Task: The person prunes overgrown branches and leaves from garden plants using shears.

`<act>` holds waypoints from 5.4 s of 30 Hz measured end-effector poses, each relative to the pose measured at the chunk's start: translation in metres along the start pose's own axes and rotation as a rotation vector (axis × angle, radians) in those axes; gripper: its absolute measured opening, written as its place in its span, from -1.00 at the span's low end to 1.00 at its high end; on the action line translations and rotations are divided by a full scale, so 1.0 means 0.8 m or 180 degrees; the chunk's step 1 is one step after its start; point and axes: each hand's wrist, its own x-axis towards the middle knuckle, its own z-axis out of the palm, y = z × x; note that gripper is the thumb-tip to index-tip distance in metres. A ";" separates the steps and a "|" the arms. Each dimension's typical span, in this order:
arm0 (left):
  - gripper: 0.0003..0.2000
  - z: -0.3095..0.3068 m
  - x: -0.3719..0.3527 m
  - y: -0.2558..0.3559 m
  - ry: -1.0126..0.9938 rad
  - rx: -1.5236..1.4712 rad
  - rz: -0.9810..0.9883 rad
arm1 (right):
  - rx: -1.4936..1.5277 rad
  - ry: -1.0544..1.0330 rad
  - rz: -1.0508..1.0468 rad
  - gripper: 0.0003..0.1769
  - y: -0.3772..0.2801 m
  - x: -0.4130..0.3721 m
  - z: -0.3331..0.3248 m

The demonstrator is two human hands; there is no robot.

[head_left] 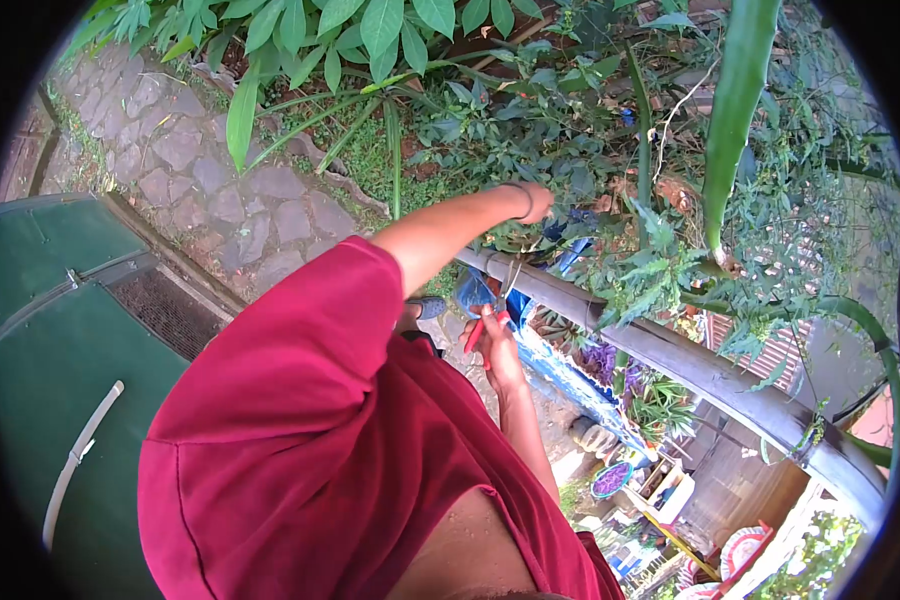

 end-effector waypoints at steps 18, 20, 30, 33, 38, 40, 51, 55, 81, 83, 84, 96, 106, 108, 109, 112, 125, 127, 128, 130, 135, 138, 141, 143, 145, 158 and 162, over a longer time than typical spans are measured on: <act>-0.66 -0.062 -0.110 -0.121 0.1051 -0.0692 -0.0415 | 0.0984 0.0623 -0.0203 -0.38 -0.119 0.210 0.011; -0.66 -0.076 -0.108 -0.125 0.1080 -0.0800 -0.0462 | 0.1741 0.0924 -0.0113 -0.38 -0.123 0.245 0.010; -0.66 -0.127 -0.096 -0.141 0.1069 -0.0338 -0.0503 | 0.1737 0.1247 -0.0303 -0.45 -0.168 0.368 -0.039; -0.68 -0.133 -0.094 -0.139 0.0857 -0.0232 -0.0503 | 0.1574 0.1204 -0.0354 -0.44 -0.180 0.390 -0.061; -0.65 -0.132 -0.091 -0.139 0.0872 -0.0197 -0.0451 | 0.1326 0.0826 -0.0295 -0.43 -0.207 0.397 -0.076; -0.66 -0.136 -0.091 -0.135 0.0819 -0.0191 -0.0487 | 0.1096 0.0979 -0.0220 -0.43 -0.213 0.401 -0.078; -0.66 -0.132 -0.102 -0.135 0.0762 -0.0115 -0.0409 | 0.1038 0.1049 -0.0295 -0.54 -0.222 0.420 -0.077; -0.67 -0.135 -0.113 -0.165 0.0865 -0.0317 -0.0462 | 0.1002 0.0869 -0.0243 -0.56 -0.203 0.409 -0.060; -0.67 0.215 -0.358 -0.062 0.0188 -0.1999 -0.1117 | 0.1218 -0.1037 0.1995 -0.63 0.124 0.168 0.050; -0.65 0.213 -0.348 -0.046 -0.0034 -0.1339 -0.1092 | 0.0964 -0.1084 0.1917 -0.60 0.126 0.169 0.036; -0.65 0.214 -0.346 -0.042 -0.0067 -0.1300 -0.1073 | 0.0652 -0.1122 0.1840 -0.55 0.126 0.168 0.030; -0.51 0.210 -0.285 0.028 -0.1469 -0.0955 -0.0236 | -0.1755 -0.0386 0.0531 -0.79 0.167 0.135 -0.131; -0.55 0.143 -0.277 0.004 -0.0499 -0.0785 -0.0938 | -0.4556 -0.0859 0.1323 -0.40 0.426 0.060 -0.399; -0.57 0.129 -0.279 0.003 -0.0541 -0.0853 -0.1089 | -0.3870 -0.1060 0.1465 -0.29 0.442 0.023 -0.411; -0.58 0.123 -0.281 0.001 -0.0625 -0.0931 -0.1230 | -0.3818 -0.0502 0.1592 -0.24 0.418 0.006 -0.393; -0.56 0.109 -0.284 -0.011 -0.0804 -0.1014 -0.1272 | -0.3373 0.0667 0.1967 -0.13 0.360 -0.025 -0.336; -0.42 -0.070 -0.267 -0.106 -0.2402 -0.1848 -0.1276 | -0.2494 0.1661 0.2071 -0.25 0.345 0.003 -0.152; -0.40 -0.117 -0.261 -0.082 -0.2383 -0.2218 -0.1024 | -0.1256 0.1459 0.1635 -0.30 0.328 0.016 -0.112; -0.39 -0.133 -0.259 -0.067 -0.2318 -0.2687 -0.0836 | -0.1141 0.1517 0.1634 -0.30 0.317 0.017 -0.094; -0.39 -0.159 -0.248 -0.033 -0.2620 -0.3364 -0.0653 | 0.0198 0.1339 0.0908 -0.28 0.240 -0.009 -0.036; -0.26 -0.188 -0.210 0.076 -0.3157 -0.5199 -0.0235 | 0.0678 0.1313 0.0386 -0.34 0.155 -0.021 0.027; -0.21 -0.202 -0.197 0.129 -0.2951 -0.5632 -0.0466 | 0.0742 0.1344 0.0173 -0.32 0.135 -0.016 0.039; -0.26 -0.208 -0.200 0.184 -0.2857 -0.5546 -0.0056 | 0.0426 0.1311 0.0120 -0.40 0.124 -0.005 0.030; -0.39 -0.201 -0.188 0.199 -0.2931 -0.5752 -0.0271 | 0.0616 0.1324 -0.0011 -0.44 0.093 -0.027 0.039; -0.46 -0.191 -0.175 0.202 -0.3317 -0.5958 -0.0310 | 0.0762 0.1289 -0.0153 -0.50 0.084 -0.033 0.040; -0.73 -0.152 -0.201 0.057 -0.1649 -0.3699 0.0015 | 0.0404 0.0591 -0.1225 -0.41 -0.013 -0.040 0.029; -0.69 -0.162 -0.216 0.049 -0.1144 -0.2690 0.0016 | 0.0000 0.0566 -0.1718 -0.45 -0.084 -0.010 0.022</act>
